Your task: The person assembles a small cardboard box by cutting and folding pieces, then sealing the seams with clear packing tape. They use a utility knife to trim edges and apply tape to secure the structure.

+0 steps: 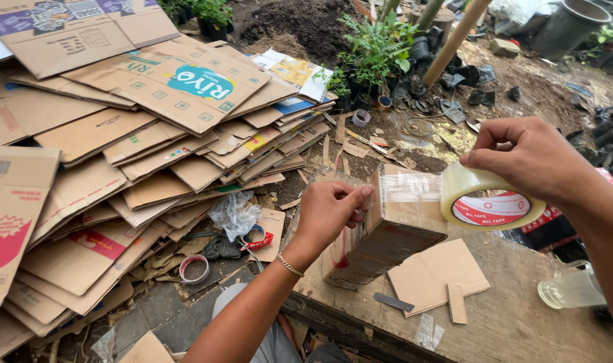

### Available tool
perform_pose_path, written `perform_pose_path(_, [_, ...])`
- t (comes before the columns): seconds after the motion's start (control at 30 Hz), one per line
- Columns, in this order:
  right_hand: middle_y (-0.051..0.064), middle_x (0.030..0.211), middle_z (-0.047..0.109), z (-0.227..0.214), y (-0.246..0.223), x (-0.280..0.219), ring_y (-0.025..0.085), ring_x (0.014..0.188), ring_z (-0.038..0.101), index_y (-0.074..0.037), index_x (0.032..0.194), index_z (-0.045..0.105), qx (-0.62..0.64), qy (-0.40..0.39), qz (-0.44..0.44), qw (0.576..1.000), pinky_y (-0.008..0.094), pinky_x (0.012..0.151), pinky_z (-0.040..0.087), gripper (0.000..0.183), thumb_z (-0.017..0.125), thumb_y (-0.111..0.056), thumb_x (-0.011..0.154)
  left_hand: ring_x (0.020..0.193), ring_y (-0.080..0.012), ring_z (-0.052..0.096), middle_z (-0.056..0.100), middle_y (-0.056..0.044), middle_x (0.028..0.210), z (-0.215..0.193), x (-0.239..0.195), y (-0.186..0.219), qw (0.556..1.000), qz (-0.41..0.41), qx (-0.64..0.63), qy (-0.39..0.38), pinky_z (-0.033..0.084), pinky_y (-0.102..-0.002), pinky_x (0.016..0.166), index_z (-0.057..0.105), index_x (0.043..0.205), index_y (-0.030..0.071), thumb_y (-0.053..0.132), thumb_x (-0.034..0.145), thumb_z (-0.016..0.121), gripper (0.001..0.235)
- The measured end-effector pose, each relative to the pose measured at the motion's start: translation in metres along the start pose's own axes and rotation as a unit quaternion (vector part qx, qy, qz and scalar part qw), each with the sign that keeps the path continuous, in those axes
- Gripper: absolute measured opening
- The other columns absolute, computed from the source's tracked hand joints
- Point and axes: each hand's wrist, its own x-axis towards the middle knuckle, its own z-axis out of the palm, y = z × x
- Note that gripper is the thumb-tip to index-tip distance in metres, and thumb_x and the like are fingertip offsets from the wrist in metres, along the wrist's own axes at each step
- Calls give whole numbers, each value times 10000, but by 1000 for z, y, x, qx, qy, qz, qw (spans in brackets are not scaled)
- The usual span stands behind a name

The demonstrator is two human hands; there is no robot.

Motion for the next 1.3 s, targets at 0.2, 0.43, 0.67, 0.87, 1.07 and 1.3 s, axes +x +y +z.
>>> perform_pose_path(0.2, [133, 684, 697, 1, 3, -4, 184, 575, 608, 7, 824, 734, -14, 9, -18, 1000, 350, 535, 455, 285, 776, -266, 896, 503, -106, 665, 722, -78, 606, -3, -2, 4, 994, -25, 104, -21, 544, -257, 474, 790, 758, 5, 369, 930, 731, 407])
perform_pose_path(0.43, [117, 686, 704, 1, 7, -3, 160, 603, 598, -12, 826, 752, -11, 26, -20, 999, 343, 569, 452, 219, 763, -230, 839, 580, -167, 668, 700, -104, 666, -7, -8, -5, 988, -81, 128, 33, 555, -309, 530, 695, 776, -18, 450, 824, 839, 492])
perform_pose_path(0.67, [96, 686, 712, 2, 14, 1, 159, 592, 619, -9, 823, 743, 12, 12, -26, 1000, 333, 549, 464, 225, 751, -232, 855, 1325, -285, 523, 548, -225, 1409, 15, 1, 13, 955, 262, 103, 99, 421, -378, 1136, 548, 1381, -23, 694, 906, 548, 860])
perform_pose_path(0.87, [105, 705, 722, 3, 20, 0, 144, 629, 607, 0, 804, 733, 17, 28, -60, 998, 324, 555, 462, 225, 770, -219, 838, 1666, -366, 33, 33, -258, 1771, 52, 1, -4, 936, 340, 69, -62, 47, -435, 1370, 0, 1659, -14, 804, 1003, 61, 1051])
perform_pose_path(1.07, [75, 692, 719, 7, 17, -2, 142, 614, 616, -30, 776, 728, 41, 16, -47, 998, 327, 564, 470, 182, 759, -207, 804, 1663, -358, -20, -33, -227, 1776, 37, -12, -29, 934, 319, 145, -64, -49, -527, 1325, -79, 1651, -10, 871, 915, 45, 1155])
perform_pose_path(1.3, [64, 657, 667, 9, 11, 0, 127, 608, 563, -1, 727, 706, 59, 17, -120, 991, 326, 553, 454, 245, 786, -225, 788, 1688, -400, 44, 59, -247, 1779, 16, 3, 26, 845, 410, 343, -25, 36, -548, 1364, -54, 1664, -15, 875, 756, 594, 1427])
